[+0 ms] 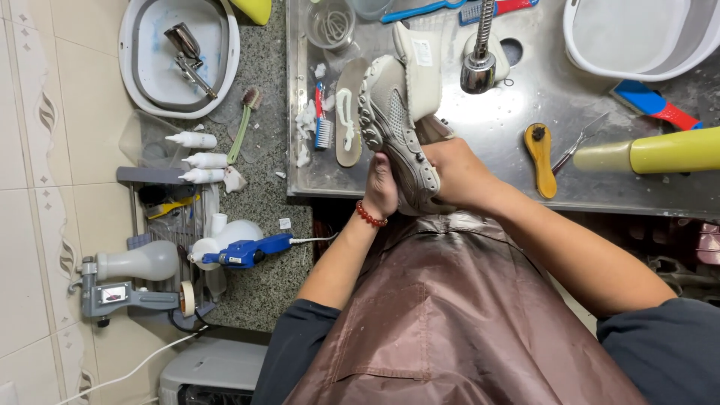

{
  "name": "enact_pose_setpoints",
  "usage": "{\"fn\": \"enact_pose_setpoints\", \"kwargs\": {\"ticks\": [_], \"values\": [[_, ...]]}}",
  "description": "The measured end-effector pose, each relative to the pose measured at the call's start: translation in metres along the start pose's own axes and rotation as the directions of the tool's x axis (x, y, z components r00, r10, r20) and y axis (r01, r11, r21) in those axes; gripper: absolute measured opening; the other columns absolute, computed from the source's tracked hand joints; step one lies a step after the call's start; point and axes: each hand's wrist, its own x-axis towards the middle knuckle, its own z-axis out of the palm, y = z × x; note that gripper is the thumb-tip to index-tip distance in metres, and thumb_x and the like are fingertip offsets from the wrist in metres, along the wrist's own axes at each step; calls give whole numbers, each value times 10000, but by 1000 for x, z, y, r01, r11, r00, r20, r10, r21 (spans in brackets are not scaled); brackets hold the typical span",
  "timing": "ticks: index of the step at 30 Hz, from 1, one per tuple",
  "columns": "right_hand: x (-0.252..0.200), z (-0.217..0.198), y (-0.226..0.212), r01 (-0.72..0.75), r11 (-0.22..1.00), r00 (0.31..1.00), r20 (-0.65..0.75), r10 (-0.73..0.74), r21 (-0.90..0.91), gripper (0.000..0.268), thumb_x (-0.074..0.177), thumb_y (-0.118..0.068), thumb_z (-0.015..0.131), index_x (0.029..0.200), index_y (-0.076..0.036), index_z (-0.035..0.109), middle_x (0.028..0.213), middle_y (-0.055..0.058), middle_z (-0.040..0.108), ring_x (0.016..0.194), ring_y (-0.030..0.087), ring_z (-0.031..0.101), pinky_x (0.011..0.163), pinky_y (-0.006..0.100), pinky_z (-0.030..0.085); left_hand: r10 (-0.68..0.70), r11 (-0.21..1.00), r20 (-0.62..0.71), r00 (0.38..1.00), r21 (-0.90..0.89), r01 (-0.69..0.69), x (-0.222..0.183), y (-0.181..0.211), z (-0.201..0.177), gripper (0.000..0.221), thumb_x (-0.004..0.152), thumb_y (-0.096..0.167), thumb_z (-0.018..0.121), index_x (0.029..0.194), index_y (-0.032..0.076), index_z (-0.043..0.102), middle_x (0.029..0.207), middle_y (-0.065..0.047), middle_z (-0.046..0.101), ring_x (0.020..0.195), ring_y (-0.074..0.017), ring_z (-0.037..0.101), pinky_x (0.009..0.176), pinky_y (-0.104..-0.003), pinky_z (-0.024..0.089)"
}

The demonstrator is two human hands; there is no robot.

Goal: The recorder is washing and scrubbing shoe insoles and a shoe in a sink using a sponge and water.

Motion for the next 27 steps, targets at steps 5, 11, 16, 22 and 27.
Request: {"fn": "enact_pose_setpoints", "kwargs": {"ticks": [5,11,16,22,27], "values": [[-3,-3,-15,-139,986,988,-58,145,92,175,865,-170,716,959,-23,698,780,193,684,682,349,680,629,409,525,-66,976,10,998,-207,67,6,10,-7,744,1116,572,206,1447,-27,498,1429,-106,573,1308,-196,549,1149,-328,437],[-2,-8,-13,123,988,976,193,-102,-97,175,777,-100,707,938,-38,676,772,180,693,691,367,687,607,438,542,-131,891,8,991,-437,121,9,9,-10,732,1116,577,245,1493,-12,464,1455,-88,535,1320,-184,520,1157,-329,427],[-4,3,-17,165,890,963,266,-51,-424,166,740,-105,699,887,-48,648,701,157,688,635,383,681,553,496,540,-135,869,-7,991,-482,115,4,-5,-14,734,1128,619,301,1460,-4,501,1346,-79,564,1216,-175,545,1079,-315,463],[5,-9,-24,101,926,931,364,41,-363,178,794,-96,688,966,-56,675,857,159,721,779,354,719,674,460,574,-211,812,38,977,-549,197,8,18,-16,774,1157,664,272,1395,-42,482,1204,-104,568,1081,-199,547,1013,-341,478],[7,-17,-41,144,979,980,-116,-160,-142,602,869,-80,651,1446,9,502,1459,191,536,1135,335,667,935,386,561,-239,848,-49,970,-496,184,15,46,-2,860,1045,685,226,1553,5,370,1505,-120,486,1384,-238,479,1190,-382,388]]}}
